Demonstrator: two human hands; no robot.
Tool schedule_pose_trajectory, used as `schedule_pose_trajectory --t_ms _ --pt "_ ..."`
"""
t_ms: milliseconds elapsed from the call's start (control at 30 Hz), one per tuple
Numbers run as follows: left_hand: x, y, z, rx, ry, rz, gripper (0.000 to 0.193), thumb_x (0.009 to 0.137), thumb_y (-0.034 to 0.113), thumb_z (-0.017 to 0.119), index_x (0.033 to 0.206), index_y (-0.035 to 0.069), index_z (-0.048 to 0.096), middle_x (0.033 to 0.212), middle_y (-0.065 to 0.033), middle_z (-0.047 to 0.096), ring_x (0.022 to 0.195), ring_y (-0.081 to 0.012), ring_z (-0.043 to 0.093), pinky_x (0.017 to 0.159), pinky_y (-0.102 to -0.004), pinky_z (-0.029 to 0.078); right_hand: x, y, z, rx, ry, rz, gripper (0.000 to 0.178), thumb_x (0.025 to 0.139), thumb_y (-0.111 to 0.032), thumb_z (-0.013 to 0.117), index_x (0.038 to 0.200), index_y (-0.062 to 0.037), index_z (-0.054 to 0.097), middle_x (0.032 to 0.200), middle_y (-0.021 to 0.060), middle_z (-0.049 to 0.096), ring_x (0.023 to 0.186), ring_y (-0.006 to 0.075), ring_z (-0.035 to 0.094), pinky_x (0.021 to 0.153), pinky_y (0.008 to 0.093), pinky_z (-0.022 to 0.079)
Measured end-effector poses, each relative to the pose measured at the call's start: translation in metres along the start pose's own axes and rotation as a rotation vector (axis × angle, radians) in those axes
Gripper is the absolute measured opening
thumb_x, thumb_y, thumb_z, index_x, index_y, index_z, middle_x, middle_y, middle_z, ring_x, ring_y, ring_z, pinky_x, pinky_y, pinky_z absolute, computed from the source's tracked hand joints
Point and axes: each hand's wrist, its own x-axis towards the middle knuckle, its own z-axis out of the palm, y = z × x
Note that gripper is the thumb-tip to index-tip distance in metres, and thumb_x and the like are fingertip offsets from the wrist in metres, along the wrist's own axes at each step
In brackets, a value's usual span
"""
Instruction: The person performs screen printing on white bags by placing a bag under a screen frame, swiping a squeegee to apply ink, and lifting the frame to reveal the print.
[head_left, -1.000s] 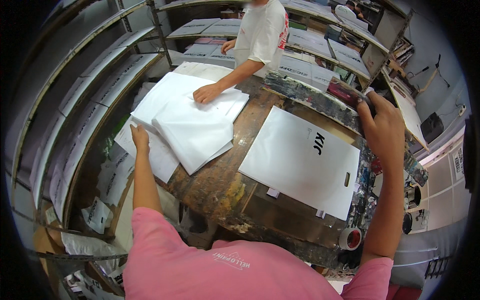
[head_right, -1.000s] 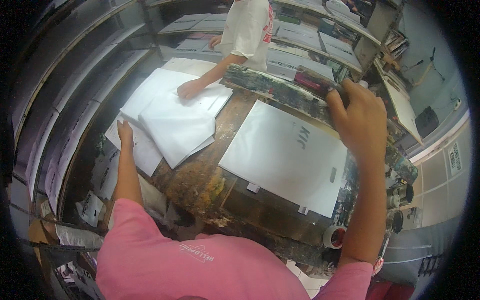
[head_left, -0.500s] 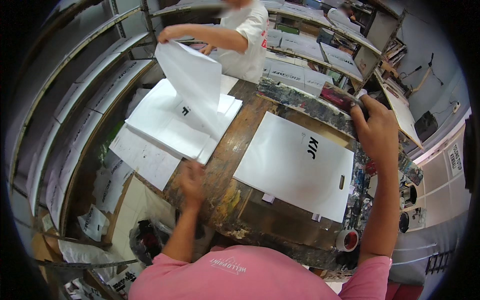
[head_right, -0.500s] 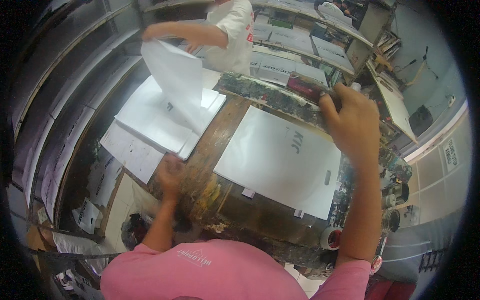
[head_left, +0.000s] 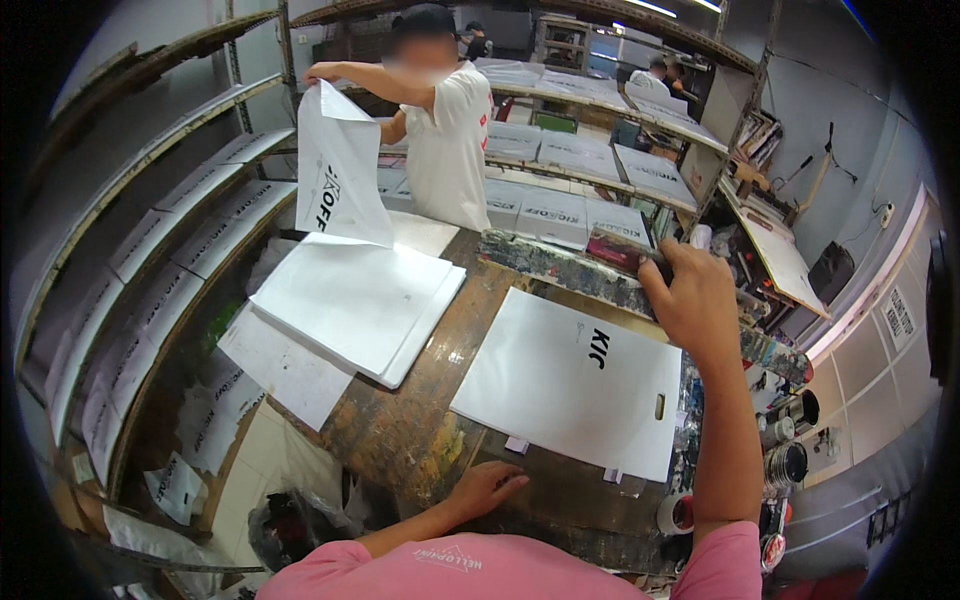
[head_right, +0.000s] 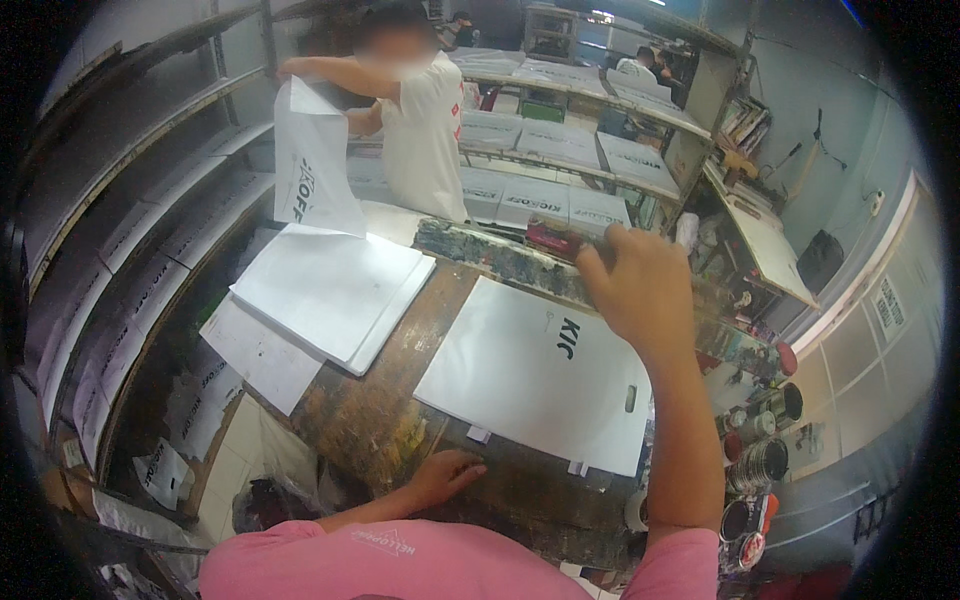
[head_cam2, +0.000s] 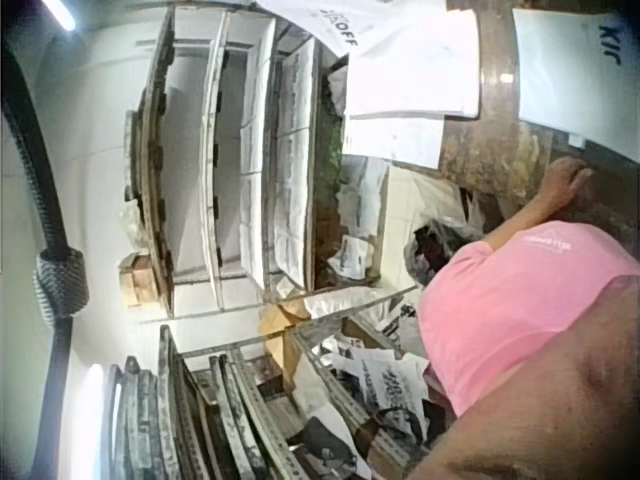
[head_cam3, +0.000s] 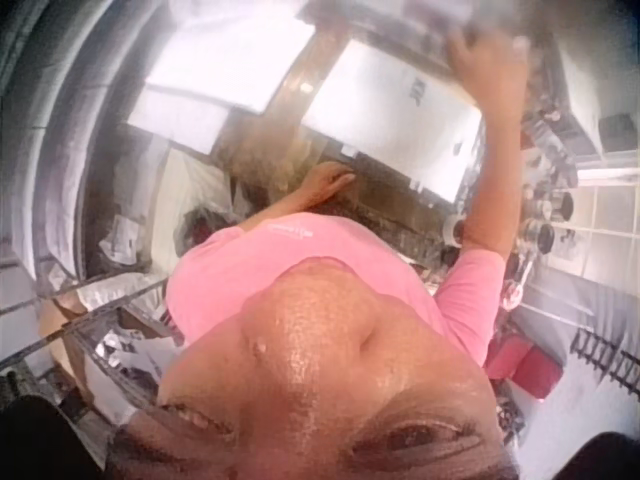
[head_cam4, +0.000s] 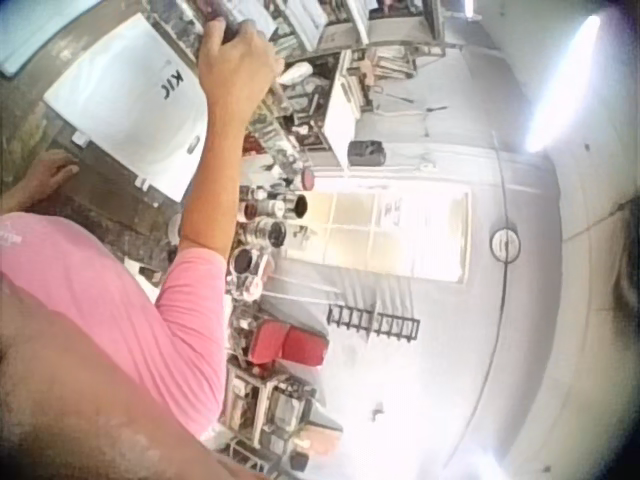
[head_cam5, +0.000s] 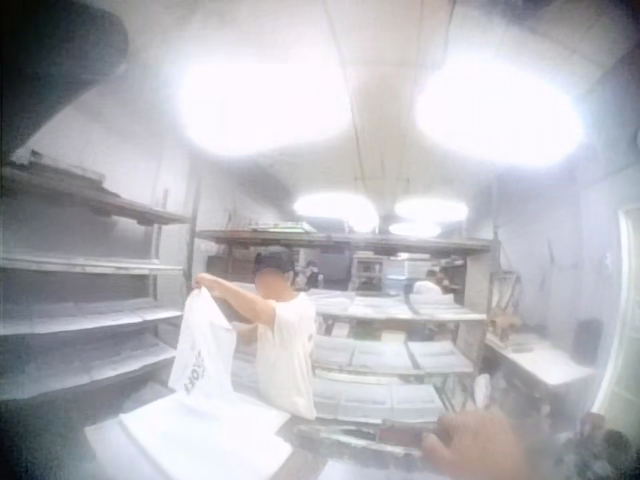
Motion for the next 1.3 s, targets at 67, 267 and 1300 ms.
schedule_pose_trajectory --t_ms 67,267,1300 --pt "-0.002 -0.007 0.003 -0.008 -0.007 -0.011 0.040 0.100 0.042 0.069 0.115 0.005 0.075 0.092 -0.0160 0.069 0.088 -0.0343 0.068 0.077 -0.0443 0.053 0.001 -0.003 0.000 0.008 -0.016 0.010 0.040 0.093 -0.036 0.062 0.089 0.0025 0.069 0.087 0.0239 0.069 0.086 0.0436 0.065 0.084 0.0524 0.047" --pt "0.000 -0.006 0.003 0.070 -0.009 0.048 0.041 0.100 0.043 0.068 0.117 0.006 0.075 0.093 -0.0167 0.069 0.089 -0.0349 0.068 0.080 -0.0440 0.053 0.000 -0.001 -0.001 0.014 -0.018 0.022 0.041 0.094 -0.039 0.061 0.087 0.0012 0.069 0.089 0.0231 0.070 0.088 0.0434 0.065 0.084 0.0527 0.045" --pt "0.013 0.005 0.004 0.084 -0.010 0.068 0.031 0.097 0.032 0.073 0.110 0.003 0.076 0.083 -0.0114 0.067 0.075 -0.0291 0.065 0.069 -0.0410 0.052 0.013 0.016 0.011 -0.012 0.032 -0.013 0.054 0.091 -0.046 0.054 0.084 0.0032 0.075 0.085 0.0241 0.073 0.081 0.0410 0.071 0.082 0.0502 0.054"
